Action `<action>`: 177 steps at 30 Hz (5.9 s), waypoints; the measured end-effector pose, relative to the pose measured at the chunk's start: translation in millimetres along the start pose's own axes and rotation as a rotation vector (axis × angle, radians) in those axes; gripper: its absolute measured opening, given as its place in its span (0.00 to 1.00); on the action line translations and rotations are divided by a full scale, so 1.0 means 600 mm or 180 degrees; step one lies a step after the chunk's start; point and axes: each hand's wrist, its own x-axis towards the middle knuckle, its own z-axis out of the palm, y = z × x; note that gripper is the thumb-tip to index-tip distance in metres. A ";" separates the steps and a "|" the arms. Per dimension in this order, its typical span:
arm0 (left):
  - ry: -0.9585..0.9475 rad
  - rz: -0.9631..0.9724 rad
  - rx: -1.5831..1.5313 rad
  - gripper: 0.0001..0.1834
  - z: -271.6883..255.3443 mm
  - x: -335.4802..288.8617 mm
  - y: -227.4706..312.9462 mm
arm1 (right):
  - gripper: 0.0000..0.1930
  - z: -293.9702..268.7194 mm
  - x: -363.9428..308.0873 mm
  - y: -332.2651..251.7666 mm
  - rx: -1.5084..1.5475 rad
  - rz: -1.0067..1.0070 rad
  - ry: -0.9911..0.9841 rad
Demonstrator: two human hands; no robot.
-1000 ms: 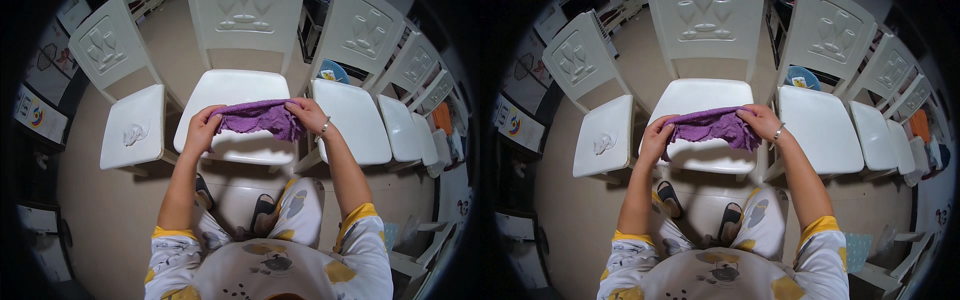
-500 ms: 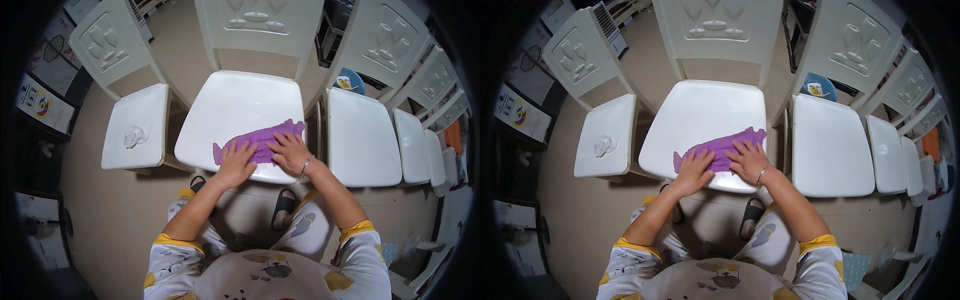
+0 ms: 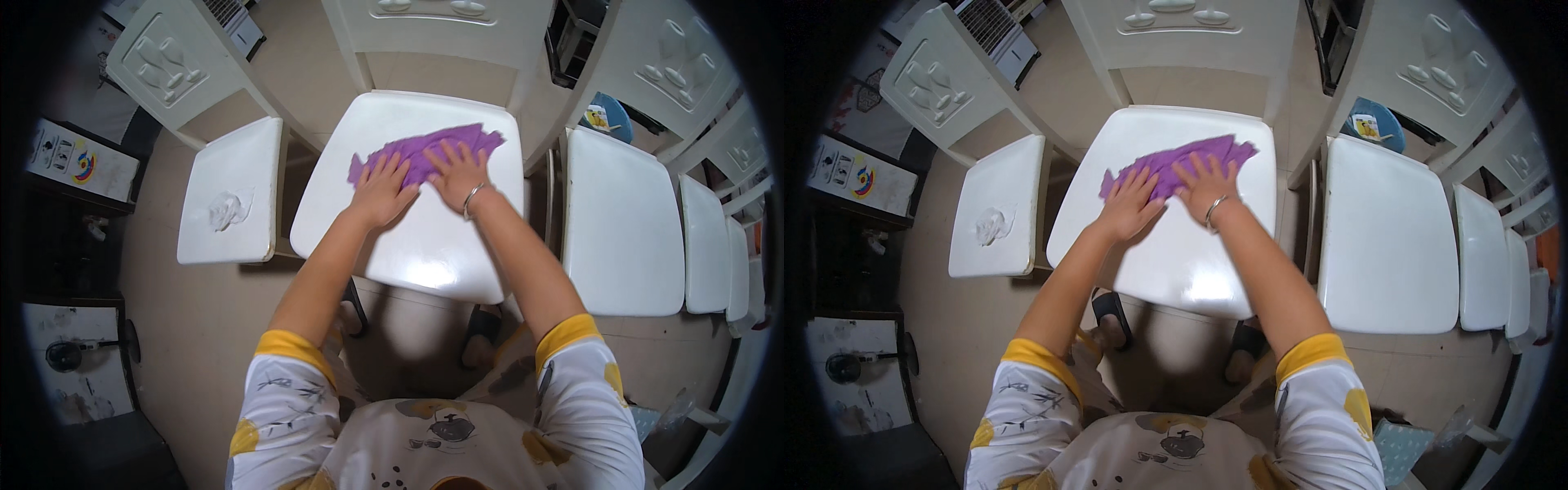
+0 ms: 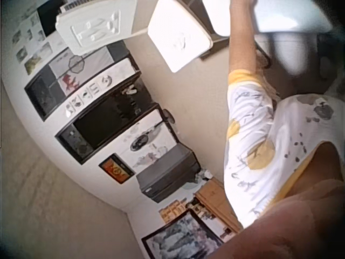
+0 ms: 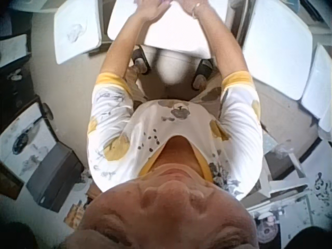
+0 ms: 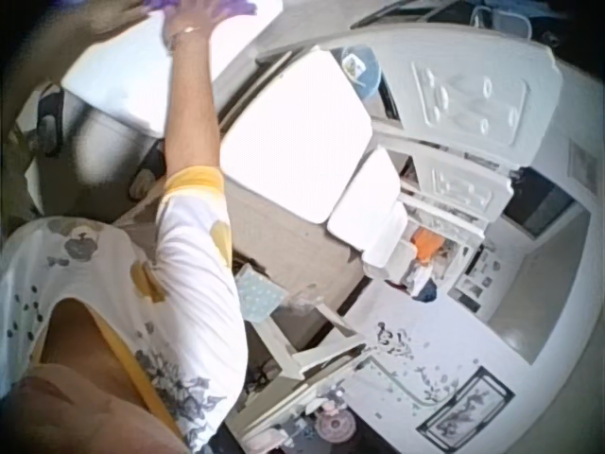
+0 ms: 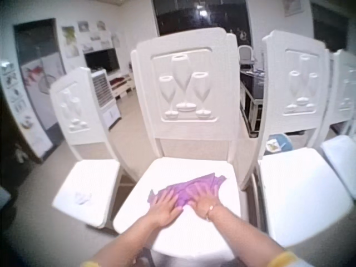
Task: The person wipes the backrest and seat of a white plastic chair using a white cloth, then switches to a purple cloth to clean the seat, backrest, and legs. They move to adjacent chairs and repeat the wiping process on the seats and legs of each chair.
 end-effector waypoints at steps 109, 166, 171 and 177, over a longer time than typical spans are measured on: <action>0.0448 0.0162 -0.0175 0.38 0.072 -0.299 0.021 | 0.29 0.099 -0.254 -0.158 0.0668 -0.0613 0.0459; -0.0177 0.0897 0.0117 0.40 0.065 -0.062 0.181 | 0.29 0.074 -0.189 0.117 0.1269 0.0955 0.0794; -0.0284 0.0885 -0.0108 0.40 0.074 -0.141 0.156 | 0.28 0.072 -0.267 0.038 0.0651 0.0773 0.0511; -0.0239 0.0958 -0.0266 0.37 0.059 -0.218 0.117 | 0.28 0.095 -0.313 -0.020 0.0556 0.0681 0.0544</action>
